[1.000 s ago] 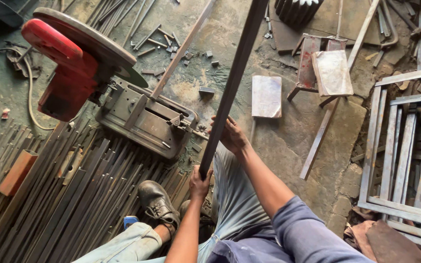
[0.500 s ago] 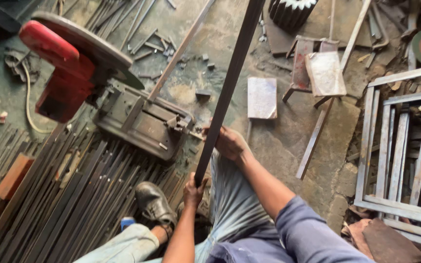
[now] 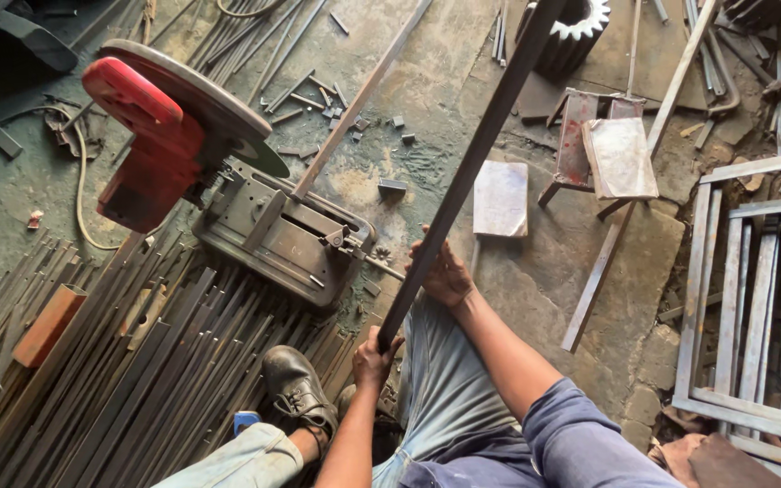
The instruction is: The person measures a metal rod with a tape measure, marks it with a blue pen, and cuts it using a power saw.
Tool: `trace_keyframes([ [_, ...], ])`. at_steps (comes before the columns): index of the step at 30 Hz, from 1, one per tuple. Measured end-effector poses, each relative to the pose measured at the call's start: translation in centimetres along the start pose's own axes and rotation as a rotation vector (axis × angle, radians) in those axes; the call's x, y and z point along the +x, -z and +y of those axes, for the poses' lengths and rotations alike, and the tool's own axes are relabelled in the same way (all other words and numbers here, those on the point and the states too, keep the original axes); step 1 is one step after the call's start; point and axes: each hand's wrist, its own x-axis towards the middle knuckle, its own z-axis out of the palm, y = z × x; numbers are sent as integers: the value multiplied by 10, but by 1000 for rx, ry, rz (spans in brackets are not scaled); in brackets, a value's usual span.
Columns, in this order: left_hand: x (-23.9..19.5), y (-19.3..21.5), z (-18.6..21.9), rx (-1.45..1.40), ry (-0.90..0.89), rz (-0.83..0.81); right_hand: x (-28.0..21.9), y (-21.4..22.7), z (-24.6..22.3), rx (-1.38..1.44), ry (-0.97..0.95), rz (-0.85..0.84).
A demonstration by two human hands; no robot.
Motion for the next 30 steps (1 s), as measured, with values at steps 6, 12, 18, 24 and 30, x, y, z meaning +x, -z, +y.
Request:
trace_keyframes([
  [6,3,-5,-6,-72,49,-49,-2,-13,-2,-43,-62,-60],
  [12,0,-10,-11,-231,82,-123,-4,-35,-4,-127,-121,-111],
  [18,3,-14,-5,-121,176,-245,-4,-38,-3,-153,-157,-144],
  [24,2,-10,-5,-37,206,-284,-5,-47,-4,-271,-207,-113],
  [30,1,-12,-2,57,248,-325,-3,-46,1,-310,-237,-110],
])
